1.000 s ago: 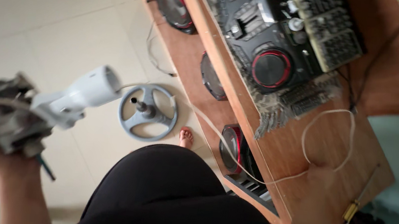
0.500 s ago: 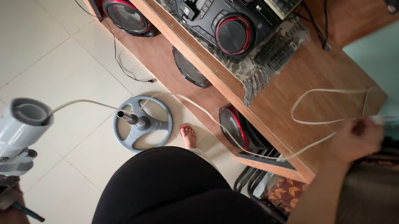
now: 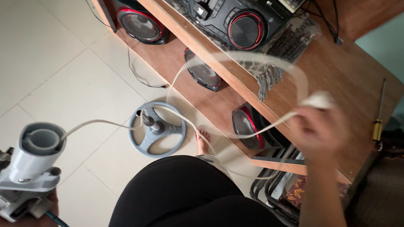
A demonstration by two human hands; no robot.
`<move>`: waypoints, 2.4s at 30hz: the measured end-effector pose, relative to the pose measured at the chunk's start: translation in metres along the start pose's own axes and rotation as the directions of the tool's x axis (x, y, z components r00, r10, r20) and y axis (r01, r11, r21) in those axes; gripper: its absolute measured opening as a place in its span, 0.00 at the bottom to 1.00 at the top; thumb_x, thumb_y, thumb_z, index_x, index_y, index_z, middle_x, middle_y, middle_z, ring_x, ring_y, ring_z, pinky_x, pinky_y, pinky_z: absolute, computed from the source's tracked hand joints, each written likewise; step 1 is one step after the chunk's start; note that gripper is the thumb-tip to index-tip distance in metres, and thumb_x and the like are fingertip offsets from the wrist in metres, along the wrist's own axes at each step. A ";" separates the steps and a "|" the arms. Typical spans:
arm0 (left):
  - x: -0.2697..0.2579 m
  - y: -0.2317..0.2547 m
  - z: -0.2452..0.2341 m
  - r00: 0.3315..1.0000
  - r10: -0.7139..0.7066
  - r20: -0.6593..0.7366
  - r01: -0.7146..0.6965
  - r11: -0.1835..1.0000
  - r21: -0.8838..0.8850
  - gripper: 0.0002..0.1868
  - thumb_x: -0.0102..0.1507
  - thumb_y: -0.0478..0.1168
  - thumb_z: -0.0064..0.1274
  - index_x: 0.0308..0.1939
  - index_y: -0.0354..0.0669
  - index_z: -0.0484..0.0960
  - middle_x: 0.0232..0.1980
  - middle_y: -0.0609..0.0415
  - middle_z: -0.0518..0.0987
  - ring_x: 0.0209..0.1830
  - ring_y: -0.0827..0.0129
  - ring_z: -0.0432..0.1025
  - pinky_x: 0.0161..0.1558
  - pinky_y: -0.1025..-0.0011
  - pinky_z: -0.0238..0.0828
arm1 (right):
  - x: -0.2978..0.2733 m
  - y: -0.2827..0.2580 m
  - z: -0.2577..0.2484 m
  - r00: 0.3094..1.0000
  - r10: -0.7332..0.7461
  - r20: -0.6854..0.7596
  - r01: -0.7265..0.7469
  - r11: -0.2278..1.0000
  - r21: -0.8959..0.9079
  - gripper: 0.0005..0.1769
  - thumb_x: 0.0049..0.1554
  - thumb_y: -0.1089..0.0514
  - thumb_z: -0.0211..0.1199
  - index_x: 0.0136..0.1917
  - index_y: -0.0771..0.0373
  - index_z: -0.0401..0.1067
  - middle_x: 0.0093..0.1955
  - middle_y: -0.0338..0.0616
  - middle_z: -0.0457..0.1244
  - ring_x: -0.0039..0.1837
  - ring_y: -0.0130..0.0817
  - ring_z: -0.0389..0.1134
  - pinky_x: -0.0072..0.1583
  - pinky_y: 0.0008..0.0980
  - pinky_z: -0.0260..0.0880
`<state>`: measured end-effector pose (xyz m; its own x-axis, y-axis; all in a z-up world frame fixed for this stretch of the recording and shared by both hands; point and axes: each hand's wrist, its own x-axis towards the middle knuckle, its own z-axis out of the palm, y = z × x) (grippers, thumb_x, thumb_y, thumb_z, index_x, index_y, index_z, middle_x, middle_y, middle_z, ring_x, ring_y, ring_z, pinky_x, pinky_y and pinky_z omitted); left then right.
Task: The person assembles a standing fan by attaching a steering wheel to a white pole using a screwdriver, then adds a black gear and a metal rod. The person then picks up a fan motor and plug from the table.
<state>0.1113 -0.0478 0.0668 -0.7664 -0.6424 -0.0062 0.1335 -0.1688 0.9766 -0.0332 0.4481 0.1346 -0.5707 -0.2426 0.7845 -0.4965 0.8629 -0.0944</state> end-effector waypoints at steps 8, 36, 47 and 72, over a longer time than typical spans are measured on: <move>-0.031 -0.023 -0.040 0.988 -0.135 -0.076 0.122 0.981 -0.152 0.56 0.59 0.78 0.45 0.75 0.40 0.53 0.73 0.44 0.64 0.71 0.53 0.64 0.64 0.53 0.63 | -0.024 -0.051 0.089 0.871 0.127 0.475 -0.246 0.949 0.198 0.09 0.50 0.66 0.65 0.45 0.58 0.76 0.43 0.44 0.64 0.40 0.39 0.68 0.42 0.35 0.68; -0.031 -0.035 0.012 0.969 -0.238 -0.071 0.229 0.967 -0.110 0.41 0.63 0.72 0.39 0.74 0.55 0.59 0.74 0.52 0.64 0.73 0.57 0.64 0.64 0.52 0.67 | -0.217 -0.011 0.227 0.173 0.043 0.984 -0.525 0.849 0.055 0.25 0.51 0.48 0.61 0.62 0.52 0.70 0.56 0.57 0.62 0.57 0.57 0.65 0.57 0.53 0.64; -0.014 -0.110 -0.023 0.968 -0.204 -0.142 0.106 0.854 -0.509 0.34 0.70 0.59 0.41 0.73 0.42 0.68 0.67 0.49 0.73 0.65 0.58 0.70 0.62 0.58 0.71 | -0.237 0.029 0.243 0.020 -0.051 0.998 -0.471 0.880 0.054 0.24 0.52 0.50 0.61 0.61 0.56 0.71 0.56 0.54 0.66 0.57 0.48 0.69 0.58 0.43 0.68; -0.007 -0.080 -0.005 0.943 0.003 -0.332 -0.080 0.972 -0.220 0.21 0.66 0.31 0.47 0.63 0.29 0.68 0.52 0.41 0.76 0.46 0.57 0.76 0.49 0.59 0.80 | -0.189 0.030 0.247 -0.089 -0.045 0.995 -0.353 0.936 0.011 0.26 0.49 0.48 0.59 0.60 0.55 0.73 0.51 0.48 0.71 0.54 0.44 0.71 0.57 0.39 0.69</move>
<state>0.1092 -0.0336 -0.0126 -0.5144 -0.8543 -0.0748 0.3297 -0.2775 0.9024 -0.1019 0.4107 -0.1674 -0.5772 -0.4585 -0.6757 -0.2702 0.8881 -0.3719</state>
